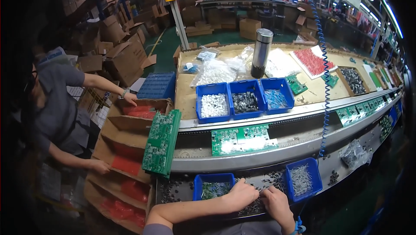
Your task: The person assembles circuit boards on an assembly line by picking electronic components from bins and inserting them into the boards by hand.
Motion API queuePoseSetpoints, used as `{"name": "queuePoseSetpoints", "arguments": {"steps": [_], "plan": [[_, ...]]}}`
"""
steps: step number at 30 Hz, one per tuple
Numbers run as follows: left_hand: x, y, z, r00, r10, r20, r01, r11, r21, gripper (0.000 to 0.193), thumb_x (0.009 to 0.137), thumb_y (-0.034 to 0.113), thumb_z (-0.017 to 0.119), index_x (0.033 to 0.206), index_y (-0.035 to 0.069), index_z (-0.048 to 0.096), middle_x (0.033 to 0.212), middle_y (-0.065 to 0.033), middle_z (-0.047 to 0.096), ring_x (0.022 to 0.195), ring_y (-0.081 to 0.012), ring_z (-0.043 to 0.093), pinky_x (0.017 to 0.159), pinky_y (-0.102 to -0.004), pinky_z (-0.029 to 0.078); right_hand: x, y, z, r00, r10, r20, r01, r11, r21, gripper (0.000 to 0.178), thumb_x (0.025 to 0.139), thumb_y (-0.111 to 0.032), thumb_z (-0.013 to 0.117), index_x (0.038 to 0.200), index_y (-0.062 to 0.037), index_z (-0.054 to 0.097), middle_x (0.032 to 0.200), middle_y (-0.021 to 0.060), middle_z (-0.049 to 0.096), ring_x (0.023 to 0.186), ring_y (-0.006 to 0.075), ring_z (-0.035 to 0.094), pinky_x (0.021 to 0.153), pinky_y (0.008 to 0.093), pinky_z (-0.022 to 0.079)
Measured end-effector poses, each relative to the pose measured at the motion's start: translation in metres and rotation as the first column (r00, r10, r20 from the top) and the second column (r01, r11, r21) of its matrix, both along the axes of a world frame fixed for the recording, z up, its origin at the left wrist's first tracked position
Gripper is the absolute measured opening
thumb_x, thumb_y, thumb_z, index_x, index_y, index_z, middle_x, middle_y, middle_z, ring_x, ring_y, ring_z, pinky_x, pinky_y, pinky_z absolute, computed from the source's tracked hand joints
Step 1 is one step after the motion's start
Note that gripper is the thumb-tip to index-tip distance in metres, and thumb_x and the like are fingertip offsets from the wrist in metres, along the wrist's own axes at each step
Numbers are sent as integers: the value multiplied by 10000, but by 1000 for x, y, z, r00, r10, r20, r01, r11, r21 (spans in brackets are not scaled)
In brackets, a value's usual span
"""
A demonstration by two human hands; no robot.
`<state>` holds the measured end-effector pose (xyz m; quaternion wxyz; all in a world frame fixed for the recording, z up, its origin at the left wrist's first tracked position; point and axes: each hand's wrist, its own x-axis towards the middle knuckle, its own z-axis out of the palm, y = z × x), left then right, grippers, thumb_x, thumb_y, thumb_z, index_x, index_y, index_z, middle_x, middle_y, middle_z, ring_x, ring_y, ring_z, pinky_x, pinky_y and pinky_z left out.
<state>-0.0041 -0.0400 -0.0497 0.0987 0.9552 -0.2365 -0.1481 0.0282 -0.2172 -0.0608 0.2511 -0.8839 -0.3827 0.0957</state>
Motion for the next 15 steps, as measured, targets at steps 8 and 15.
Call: {"name": "queuePoseSetpoints", "arguments": {"steps": [8, 15], "plan": [[0, 4, 4, 975, 60, 213, -21, 983, -181, 153, 702, 72, 610, 843, 65, 551, 853, -50, 553, 833, -223, 576, 685, -337, 428, 0, 1, 2, 991, -104, -86, 120, 969, 217, 103, 726, -30, 631, 824, -63, 629, 772, 106, 568, 744, 298, 587, 637, 386, 485], [16, 34, 24, 975, 193, 110, -121, 876, -467, 104, 743, 83, 600, 842, 61, 578, 817, -114, 555, 824, -301, 576, 707, -389, 485, 2, 1, -2, 998, -54, -21, 58, 954, 294, 132, 722, -13, 635, 848, -55, 636, 847, 96, 618, 738, 293, 587, 644, 370, 484]]}}
